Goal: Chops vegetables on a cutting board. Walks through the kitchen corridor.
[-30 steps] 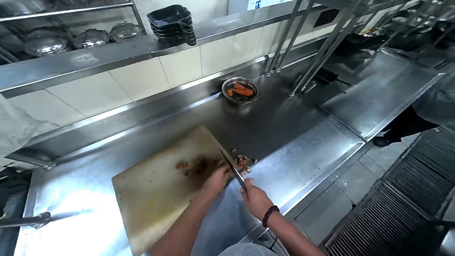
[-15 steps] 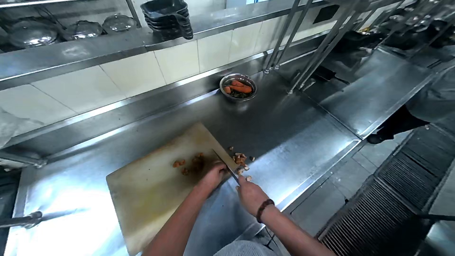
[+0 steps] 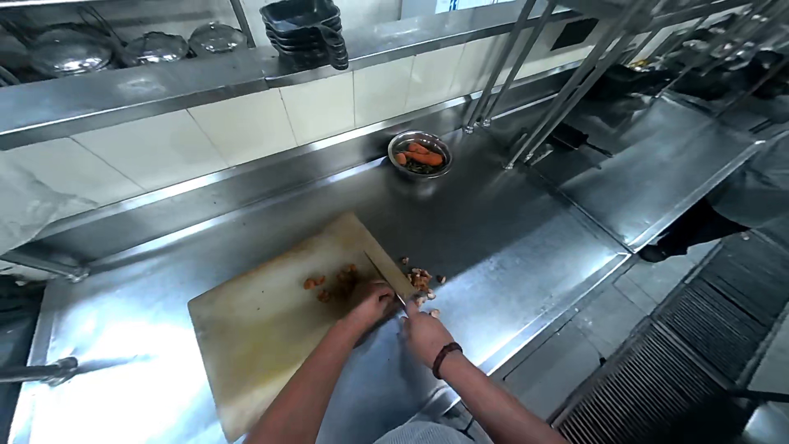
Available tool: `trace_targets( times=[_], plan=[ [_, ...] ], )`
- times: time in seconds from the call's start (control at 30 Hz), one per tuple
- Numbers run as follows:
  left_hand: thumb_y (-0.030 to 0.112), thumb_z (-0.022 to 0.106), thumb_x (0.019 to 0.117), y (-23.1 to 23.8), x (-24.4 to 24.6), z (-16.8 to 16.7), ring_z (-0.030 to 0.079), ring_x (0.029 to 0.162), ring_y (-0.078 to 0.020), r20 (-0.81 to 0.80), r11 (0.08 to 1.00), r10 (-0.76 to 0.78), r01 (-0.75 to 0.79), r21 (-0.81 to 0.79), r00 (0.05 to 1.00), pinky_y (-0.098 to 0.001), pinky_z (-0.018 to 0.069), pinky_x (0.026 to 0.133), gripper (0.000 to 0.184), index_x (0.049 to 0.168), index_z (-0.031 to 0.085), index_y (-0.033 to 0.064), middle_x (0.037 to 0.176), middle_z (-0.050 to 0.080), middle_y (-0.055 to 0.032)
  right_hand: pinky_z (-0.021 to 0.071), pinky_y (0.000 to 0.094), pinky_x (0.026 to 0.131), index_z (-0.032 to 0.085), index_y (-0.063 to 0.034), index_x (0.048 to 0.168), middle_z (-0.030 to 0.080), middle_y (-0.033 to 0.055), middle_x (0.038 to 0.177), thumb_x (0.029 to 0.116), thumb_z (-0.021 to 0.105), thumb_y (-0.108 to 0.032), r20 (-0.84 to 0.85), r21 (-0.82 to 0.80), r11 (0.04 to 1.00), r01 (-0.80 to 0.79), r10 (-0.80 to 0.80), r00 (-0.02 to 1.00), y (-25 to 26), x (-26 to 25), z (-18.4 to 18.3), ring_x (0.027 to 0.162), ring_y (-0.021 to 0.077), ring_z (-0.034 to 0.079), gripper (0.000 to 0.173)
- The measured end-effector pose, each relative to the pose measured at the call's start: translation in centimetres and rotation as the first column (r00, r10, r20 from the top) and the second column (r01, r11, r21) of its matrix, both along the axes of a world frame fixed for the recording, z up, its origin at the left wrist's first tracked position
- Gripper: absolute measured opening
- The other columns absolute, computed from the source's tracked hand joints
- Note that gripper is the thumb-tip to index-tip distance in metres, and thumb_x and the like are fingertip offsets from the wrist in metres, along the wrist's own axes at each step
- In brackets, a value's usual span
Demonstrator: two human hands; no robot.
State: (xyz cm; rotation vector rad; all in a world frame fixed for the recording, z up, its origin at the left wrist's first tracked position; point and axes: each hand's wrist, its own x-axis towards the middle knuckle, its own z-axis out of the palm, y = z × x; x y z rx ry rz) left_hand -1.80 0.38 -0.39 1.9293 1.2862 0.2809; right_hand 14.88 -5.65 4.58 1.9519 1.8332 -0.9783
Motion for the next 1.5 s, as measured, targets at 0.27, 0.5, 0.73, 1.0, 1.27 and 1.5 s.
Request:
trace_targets(
  times=[0.27,0.5,0.73,1.0,1.27,1.5],
  plan=[
    [0.018,0.055,0.1033,0.2,-0.1,0.4,0.064,0.122,-0.0198,-0.093,1.000,-0.029,0.028,-0.003,0.995,-0.0401,0.0461,0.112,0.025,0.114,0.076,0.0099,0.123,0.072,-0.0063,0.0565,0.0558,0.091,0.042,-0.0088,0.146,0.070,0.0201,0.110,0.1102,0.040,-0.036,-0.053,-0.061,0.998,0.011,-0.014,0.999,-1.2,0.6,1.7,0.105,0.0383,0.071,0.045],
    [0.015,0.051,0.1038,-0.3,0.5,0.5,0.064,0.122,-0.0212,-0.085,0.996,-0.085,0.087,0.028,0.993,-0.0408,0.0478,0.110,0.025,0.115,0.073,0.0078,0.125,0.069,-0.0088,0.0550,0.0581,0.093,0.044,-0.0118,0.146,0.070,0.0196,0.113,0.1089,0.042,-0.038,-0.077,0.001,0.999,-0.046,0.045,0.996,1.3,1.8,-0.2,0.108,0.0387,0.070,0.046],
    [0.033,0.057,0.1046,0.4,1.0,1.7,0.061,0.124,-0.0206,-0.146,0.987,0.130,-0.115,0.111,0.981,-0.0399,0.0488,0.109,0.029,0.117,0.072,0.0110,0.130,0.065,-0.0074,0.0566,0.0539,0.091,0.043,-0.0124,0.147,0.071,0.0168,0.108,0.1105,0.038,-0.042,-0.057,0.072,0.995,0.070,-0.066,0.996,0.1,3.9,1.2,0.103,0.0353,0.071,0.047],
    [0.024,0.068,0.0967,5.8,-4.3,5.4,0.065,0.117,-0.0325,-0.494,0.961,0.229,-0.277,-0.024,0.839,-0.0548,0.0538,0.099,0.028,0.122,0.071,0.0143,0.125,0.068,-0.0124,0.0564,0.0553,0.087,0.050,-0.0094,0.136,0.070,0.0181,0.103,0.1101,0.039,-0.040,-0.169,-0.002,1.000,0.021,-0.021,0.985,-3.7,2.9,-1.0,0.099,0.0369,0.071,0.042],
    [0.025,0.070,0.0960,4.4,-0.6,3.2,0.065,0.116,-0.0257,-0.325,0.994,0.102,-0.107,0.004,0.940,-0.0487,0.0537,0.102,0.024,0.117,0.073,0.0139,0.121,0.069,-0.0089,0.0571,0.0531,0.088,0.047,-0.0108,0.139,0.071,0.0167,0.105,0.1103,0.037,-0.041,-0.085,0.027,0.990,0.136,-0.134,0.987,-2.0,3.8,-0.1,0.101,0.0352,0.072,0.043],
    [0.034,0.075,0.0929,2.1,0.2,1.9,0.065,0.118,-0.0226,-0.150,0.964,0.202,-0.224,-0.143,0.968,-0.0467,0.0514,0.106,0.041,0.127,0.068,0.0136,0.127,0.068,-0.0083,0.0563,0.0560,0.091,0.045,-0.0120,0.144,0.069,0.0188,0.114,0.1102,0.037,-0.040,-0.038,0.004,1.000,0.018,-0.018,0.999,-0.5,1.9,0.7,0.108,0.0378,0.070,0.045]
  ],
)
